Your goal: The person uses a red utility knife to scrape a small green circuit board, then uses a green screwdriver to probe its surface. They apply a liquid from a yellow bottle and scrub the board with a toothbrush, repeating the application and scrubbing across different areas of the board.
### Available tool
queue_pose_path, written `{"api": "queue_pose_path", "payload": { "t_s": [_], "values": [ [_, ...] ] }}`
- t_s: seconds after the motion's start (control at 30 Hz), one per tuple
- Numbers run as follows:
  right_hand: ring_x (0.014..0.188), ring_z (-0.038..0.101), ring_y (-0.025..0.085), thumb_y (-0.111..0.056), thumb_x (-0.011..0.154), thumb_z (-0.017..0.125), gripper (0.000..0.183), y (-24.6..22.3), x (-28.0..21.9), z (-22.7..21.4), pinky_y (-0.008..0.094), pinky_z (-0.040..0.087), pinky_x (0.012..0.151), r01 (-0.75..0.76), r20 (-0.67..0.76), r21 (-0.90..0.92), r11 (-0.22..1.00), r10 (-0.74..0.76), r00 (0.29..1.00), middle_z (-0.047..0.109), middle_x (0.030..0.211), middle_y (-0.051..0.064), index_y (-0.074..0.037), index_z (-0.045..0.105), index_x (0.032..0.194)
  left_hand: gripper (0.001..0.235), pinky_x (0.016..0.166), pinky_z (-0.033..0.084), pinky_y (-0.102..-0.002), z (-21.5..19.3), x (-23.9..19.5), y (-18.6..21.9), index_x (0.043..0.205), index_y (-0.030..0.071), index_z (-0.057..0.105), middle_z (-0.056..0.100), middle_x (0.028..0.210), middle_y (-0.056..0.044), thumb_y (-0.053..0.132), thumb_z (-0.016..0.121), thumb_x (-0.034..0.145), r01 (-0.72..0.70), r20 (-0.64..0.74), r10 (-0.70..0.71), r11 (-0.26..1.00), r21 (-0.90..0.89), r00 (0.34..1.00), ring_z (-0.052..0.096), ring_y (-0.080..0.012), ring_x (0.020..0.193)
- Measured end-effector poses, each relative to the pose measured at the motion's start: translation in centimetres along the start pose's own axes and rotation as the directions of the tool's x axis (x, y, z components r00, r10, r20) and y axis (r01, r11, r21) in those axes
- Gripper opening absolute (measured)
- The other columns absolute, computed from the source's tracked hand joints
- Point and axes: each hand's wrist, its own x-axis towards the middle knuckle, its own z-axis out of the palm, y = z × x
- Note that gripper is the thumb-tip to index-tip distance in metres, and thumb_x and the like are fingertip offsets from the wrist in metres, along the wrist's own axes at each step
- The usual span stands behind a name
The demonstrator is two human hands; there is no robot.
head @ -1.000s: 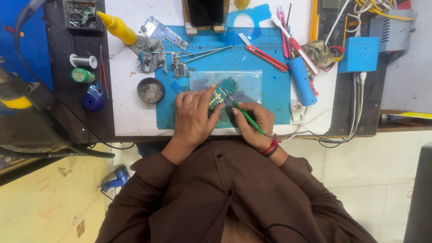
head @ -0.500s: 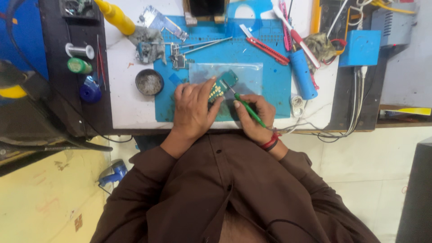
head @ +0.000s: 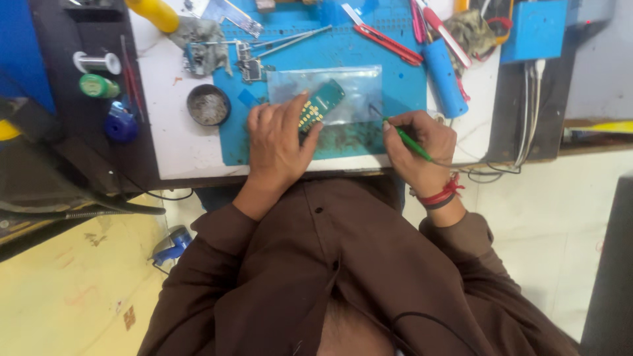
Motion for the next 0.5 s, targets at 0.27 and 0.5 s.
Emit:
{"api": "queue_pose_path", "payload": {
  "t_s": [0.27, 0.5],
  "values": [
    [0.077, 0.060, 0.007, -0.005, 0.105, 0.073, 0.008, 4.9, -0.8, -1.4, 0.024, 0.049, 0.070, -0.009, -0.182, 0.493, 0.870, 0.114, 0.977, 0.068, 0.090, 0.001, -0.002, 0.067, 0.106, 0.052, 0.114, 0.034, -0.050, 0.1, -0.2, -0.1, 0.145, 0.004, 0.054, 0.066, 0.125, -0.013, 0.030, 0.073, 0.103, 0.000, 0.014, 0.000, 1.000, 0.008, 1.000, 0.057, -0.0313, 0.118],
    [0.073, 0.055, 0.010, -0.019, 0.109, 0.061, 0.021, 16.0, 3.9, -11.7, 0.025, 0.046, 0.064, -0.037, -0.748, 0.206, 0.978, 0.182, 0.638, 0.059, 0.085, 0.001, -0.006, 0.061, 0.125, 0.054, 0.115, 0.033, -0.051, 0.2, -0.4, -0.5, 0.147, 0.004, 0.053, 0.064, 0.130, -0.014, 0.032, 0.073, 0.105, -0.009, 0.048, 0.008, 1.000, 0.005, 0.999, 0.056, -0.0321, 0.122]
  ]
}}
